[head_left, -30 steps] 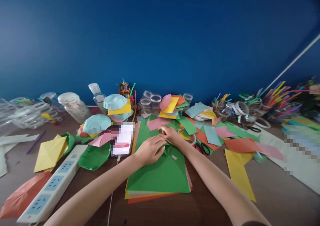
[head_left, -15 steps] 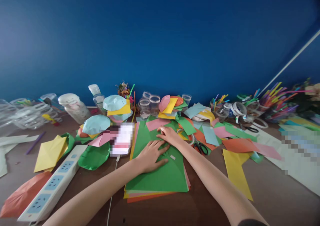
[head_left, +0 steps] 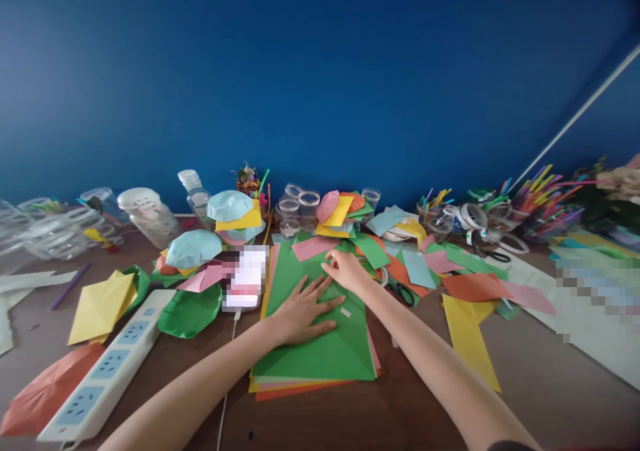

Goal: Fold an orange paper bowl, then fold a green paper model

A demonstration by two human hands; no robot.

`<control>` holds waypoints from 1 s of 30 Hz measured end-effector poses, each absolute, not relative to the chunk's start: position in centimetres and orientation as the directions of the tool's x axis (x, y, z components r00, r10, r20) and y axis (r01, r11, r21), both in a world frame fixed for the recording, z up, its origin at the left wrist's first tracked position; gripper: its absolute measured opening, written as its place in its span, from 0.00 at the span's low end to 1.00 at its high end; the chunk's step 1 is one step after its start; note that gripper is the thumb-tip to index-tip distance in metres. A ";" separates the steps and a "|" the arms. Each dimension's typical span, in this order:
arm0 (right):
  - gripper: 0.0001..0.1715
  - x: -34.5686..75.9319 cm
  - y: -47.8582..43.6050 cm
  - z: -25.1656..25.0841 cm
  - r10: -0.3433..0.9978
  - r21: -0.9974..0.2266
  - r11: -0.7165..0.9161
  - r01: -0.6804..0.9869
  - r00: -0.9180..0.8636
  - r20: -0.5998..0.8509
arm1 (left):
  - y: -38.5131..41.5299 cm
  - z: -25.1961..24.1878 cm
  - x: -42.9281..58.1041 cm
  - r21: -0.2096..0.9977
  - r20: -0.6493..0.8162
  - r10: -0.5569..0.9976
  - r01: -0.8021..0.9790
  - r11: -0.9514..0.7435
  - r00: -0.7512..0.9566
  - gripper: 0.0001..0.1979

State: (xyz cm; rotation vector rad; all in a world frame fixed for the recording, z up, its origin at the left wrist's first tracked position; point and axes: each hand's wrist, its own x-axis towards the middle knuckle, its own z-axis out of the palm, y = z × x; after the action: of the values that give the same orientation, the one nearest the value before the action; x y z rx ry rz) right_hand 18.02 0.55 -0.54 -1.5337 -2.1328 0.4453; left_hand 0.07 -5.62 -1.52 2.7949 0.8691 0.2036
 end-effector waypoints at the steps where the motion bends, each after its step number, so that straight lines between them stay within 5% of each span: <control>1: 0.08 18.1 0.4 -0.1 0.961 -0.516 0.277 0.810 -0.242 0.136 | -5.6 -1.5 0.1 0.240 0.061 0.570 0.542 -0.805 0.819 0.27; 9: 0.08 18.8 -0.1 1.7 0.971 -0.562 0.158 0.812 -0.230 -0.059 | -5.7 0.0 -0.3 0.306 0.024 0.501 0.471 -0.827 0.865 0.29; 15: 0.10 19.2 0.4 0.9 0.946 -0.755 0.091 0.649 -0.293 -0.137 | -5.5 0.0 -1.1 0.498 0.281 0.682 0.505 -0.705 0.675 0.19; 19: 0.09 18.8 0.4 0.7 0.944 -0.788 0.096 0.609 -0.307 -0.122 | -5.2 -0.3 -0.9 0.666 0.347 0.825 0.502 -0.552 0.446 0.15; 30: 0.11 15.8 -1.6 2.3 0.972 -0.970 0.114 0.216 -0.226 0.064 | -6.3 0.0 0.0 0.790 0.288 0.885 0.432 -0.435 0.365 0.29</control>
State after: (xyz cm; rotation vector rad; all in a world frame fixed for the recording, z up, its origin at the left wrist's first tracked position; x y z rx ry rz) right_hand 15.84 -1.59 2.32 -1.1952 -1.5851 1.1821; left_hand -0.02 -6.34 0.04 2.0188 1.1362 0.9592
